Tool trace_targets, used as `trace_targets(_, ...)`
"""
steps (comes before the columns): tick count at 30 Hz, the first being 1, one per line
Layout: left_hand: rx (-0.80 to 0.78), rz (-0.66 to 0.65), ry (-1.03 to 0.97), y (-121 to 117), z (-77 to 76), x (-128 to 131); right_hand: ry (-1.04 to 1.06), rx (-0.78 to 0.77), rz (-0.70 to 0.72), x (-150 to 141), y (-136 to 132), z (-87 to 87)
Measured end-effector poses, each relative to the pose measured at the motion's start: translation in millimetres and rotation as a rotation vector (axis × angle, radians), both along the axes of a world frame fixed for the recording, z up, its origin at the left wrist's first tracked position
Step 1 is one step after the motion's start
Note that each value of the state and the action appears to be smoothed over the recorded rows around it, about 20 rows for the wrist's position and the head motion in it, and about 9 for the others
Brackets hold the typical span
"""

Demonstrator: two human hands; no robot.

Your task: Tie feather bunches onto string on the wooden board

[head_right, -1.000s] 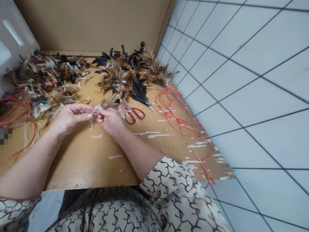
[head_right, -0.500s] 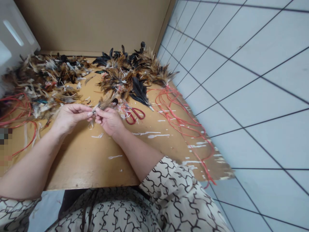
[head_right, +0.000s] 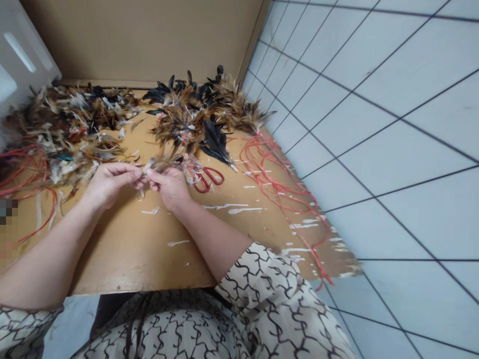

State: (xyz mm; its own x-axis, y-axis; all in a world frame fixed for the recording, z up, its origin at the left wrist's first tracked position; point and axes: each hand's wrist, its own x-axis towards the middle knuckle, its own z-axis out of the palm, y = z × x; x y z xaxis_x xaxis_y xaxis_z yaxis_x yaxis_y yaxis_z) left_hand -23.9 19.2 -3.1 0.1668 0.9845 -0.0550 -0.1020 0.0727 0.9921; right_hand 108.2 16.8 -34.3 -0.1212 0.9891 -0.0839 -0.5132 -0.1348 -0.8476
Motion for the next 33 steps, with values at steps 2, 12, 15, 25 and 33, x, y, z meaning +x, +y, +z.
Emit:
trace_targets(2, 0.013, -0.006, 0.029, 0.0, -0.5, 0.5, -0.016, 0.009, -0.027, -1.0, -0.8, 1.2)
trace_targets(12, -0.118, 0.017, -0.037, 1.0, -2.4, 0.3, -0.069, 0.077, -0.060, -3.8, -2.8, 1.8)
trace_targets(15, -0.219, -0.033, -0.062, 1.0, -0.5, -2.6, -0.092, 0.105, -0.055, -3.3, -3.8, 2.1)
trace_targets(25, -0.380, -0.022, -0.087, 1.4, 4.9, -2.7, -0.182, 0.140, -0.130, -4.2, -5.3, 3.6)
trace_targets(33, -0.385, -0.097, -0.121, 2.2, 5.8, -1.9, -0.230, 0.179, -0.078, -2.9, -4.6, 4.6)
